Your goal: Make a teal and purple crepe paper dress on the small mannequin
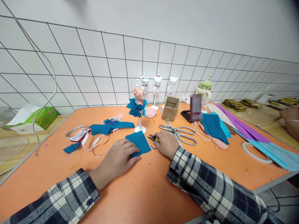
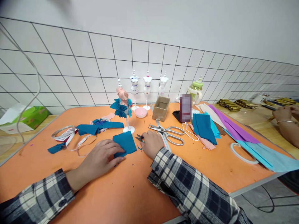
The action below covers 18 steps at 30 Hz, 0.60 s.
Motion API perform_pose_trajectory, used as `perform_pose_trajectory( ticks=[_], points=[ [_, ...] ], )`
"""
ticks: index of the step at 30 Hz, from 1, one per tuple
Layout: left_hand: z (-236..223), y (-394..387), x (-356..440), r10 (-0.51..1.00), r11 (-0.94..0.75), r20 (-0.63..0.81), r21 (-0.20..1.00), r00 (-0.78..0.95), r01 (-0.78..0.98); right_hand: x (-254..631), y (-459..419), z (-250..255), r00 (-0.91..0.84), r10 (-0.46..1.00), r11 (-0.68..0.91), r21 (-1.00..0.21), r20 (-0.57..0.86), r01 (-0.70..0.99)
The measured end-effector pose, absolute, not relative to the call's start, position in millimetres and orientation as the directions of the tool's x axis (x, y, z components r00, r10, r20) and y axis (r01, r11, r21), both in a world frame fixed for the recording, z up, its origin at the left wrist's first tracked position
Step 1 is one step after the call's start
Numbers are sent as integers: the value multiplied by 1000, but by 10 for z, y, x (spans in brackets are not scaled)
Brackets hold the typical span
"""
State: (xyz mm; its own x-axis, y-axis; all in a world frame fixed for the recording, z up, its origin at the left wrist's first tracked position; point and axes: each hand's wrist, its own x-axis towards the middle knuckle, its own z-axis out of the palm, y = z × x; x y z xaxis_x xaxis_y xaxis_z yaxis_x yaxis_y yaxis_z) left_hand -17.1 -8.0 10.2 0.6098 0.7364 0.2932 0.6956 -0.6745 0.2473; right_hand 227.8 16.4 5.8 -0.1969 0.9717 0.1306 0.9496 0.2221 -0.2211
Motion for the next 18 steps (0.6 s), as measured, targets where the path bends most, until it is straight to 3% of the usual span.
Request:
perform_pose_trajectory(
  ticks=[3,6,10,14,18],
  points=[
    [92,-106,-155,735,-676,262,212,625,705,2261,136,30,-205,958,250,-242,199,937],
    [83,-118,-136,729,-684,259,229,634,693,2174,49,39,-360,872,449,-252,331,857],
    [82,-113,-129,714,-700,254,250,652,669,2051,-44,79,-614,737,674,-234,283,700],
    [85,-112,-139,736,-677,219,229,641,700,2050,-10,48,-660,735,675,-269,158,687],
    [96,-125,-128,768,-640,200,188,609,745,2079,36,-1,-611,778,622,-321,150,714]
  ],
)
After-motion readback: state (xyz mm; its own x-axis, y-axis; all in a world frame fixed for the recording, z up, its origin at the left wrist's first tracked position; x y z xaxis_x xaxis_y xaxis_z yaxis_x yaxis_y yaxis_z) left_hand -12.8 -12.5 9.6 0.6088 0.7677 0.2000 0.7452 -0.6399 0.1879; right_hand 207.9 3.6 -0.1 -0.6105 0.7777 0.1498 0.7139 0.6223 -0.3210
